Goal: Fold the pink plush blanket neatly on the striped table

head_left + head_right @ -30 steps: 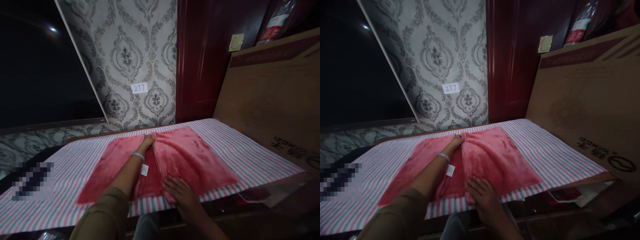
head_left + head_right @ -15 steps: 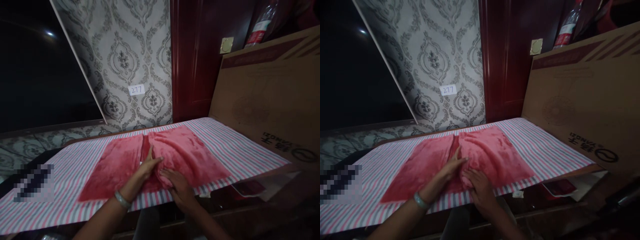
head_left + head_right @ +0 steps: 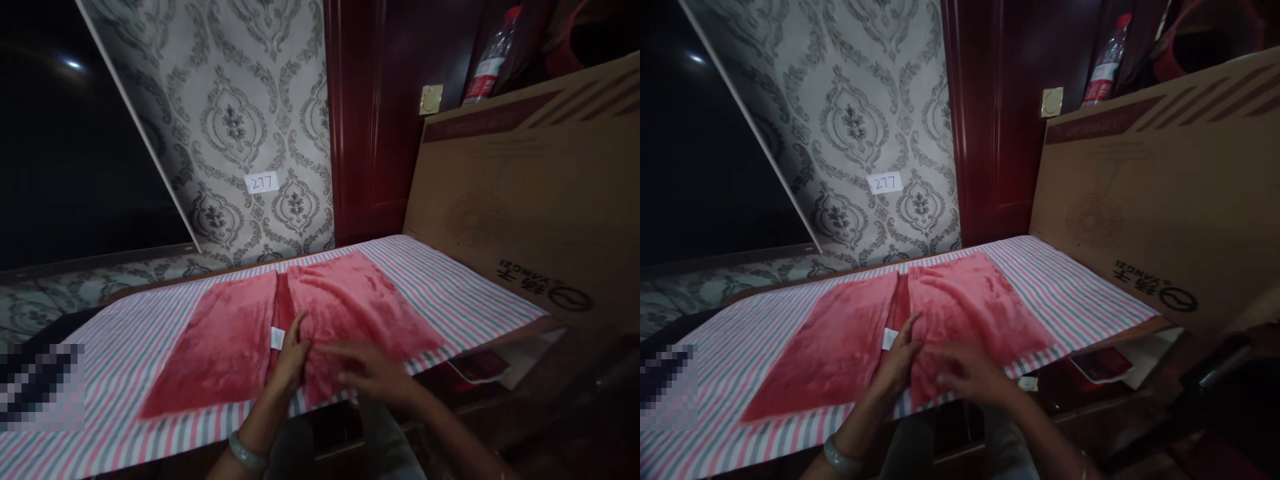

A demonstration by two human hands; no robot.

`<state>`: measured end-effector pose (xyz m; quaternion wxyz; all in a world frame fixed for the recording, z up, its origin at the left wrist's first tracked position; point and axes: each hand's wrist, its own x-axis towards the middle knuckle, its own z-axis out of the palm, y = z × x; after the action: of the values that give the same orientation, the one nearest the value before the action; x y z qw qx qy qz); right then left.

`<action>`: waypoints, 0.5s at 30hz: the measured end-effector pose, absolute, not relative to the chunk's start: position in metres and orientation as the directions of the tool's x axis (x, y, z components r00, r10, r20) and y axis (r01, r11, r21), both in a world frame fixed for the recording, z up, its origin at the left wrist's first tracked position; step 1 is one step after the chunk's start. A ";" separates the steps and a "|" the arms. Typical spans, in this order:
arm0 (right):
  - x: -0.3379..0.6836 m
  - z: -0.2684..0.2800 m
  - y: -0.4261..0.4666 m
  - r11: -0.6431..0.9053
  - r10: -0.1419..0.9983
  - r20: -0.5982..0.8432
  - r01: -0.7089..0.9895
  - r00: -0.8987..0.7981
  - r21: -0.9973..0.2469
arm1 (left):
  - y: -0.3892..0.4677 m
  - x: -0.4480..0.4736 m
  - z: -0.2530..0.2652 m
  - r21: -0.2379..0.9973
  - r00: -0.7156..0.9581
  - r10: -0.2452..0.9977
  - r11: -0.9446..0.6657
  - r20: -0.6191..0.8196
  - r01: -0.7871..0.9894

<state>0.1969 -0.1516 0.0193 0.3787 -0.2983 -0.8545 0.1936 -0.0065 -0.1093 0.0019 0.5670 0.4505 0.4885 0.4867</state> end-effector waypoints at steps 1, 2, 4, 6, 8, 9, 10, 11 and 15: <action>0.213 0.024 -0.140 0.695 0.717 0.549 0.382 -0.429 -0.609 | -0.109 -0.007 0.001 0.985 0.048 0.993 0.116 -0.111 -0.128; 0.230 0.027 -0.126 0.635 0.770 0.571 0.436 -0.286 -0.638 | -0.110 -0.007 0.000 0.984 0.038 0.994 0.107 -0.102 -0.141; 0.263 0.031 -0.091 0.519 0.805 0.590 0.547 -0.056 -0.657 | -0.111 -0.006 0.001 0.988 0.005 0.997 0.074 -0.074 -0.133; 0.288 0.031 -0.052 0.436 0.814 0.580 0.634 0.024 -0.639 | -0.112 -0.005 0.002 0.995 -0.024 0.998 0.048 -0.050 -0.087; 0.301 0.025 -0.018 0.398 0.824 0.567 0.721 -0.008 -0.567 | -0.114 -0.004 0.003 0.998 -0.040 0.998 0.041 -0.043 -0.036; 0.303 0.020 -0.004 0.376 0.844 0.535 0.763 -0.048 -0.525 | -0.114 -0.004 0.003 0.999 -0.043 0.998 0.048 -0.049 -0.016; 0.304 0.014 0.008 0.341 0.875 0.477 0.805 -0.084 -0.485 | -0.114 -0.004 0.003 0.998 -0.045 0.997 0.056 -0.056 0.000; 0.305 0.008 0.017 0.297 0.910 0.400 0.841 -0.107 -0.451 | -0.114 -0.005 0.002 0.998 -0.045 0.997 0.061 -0.061 0.008; 0.309 -0.020 0.032 0.162 0.979 0.179 0.902 -0.097 -0.400 | -0.115 -0.006 -0.001 0.997 -0.045 0.996 0.074 -0.075 -0.020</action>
<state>0.3090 0.0321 -0.0198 0.2042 -0.6403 -0.7345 0.0942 -0.0064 -0.1152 -0.0012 0.5112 0.4647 0.5252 0.4969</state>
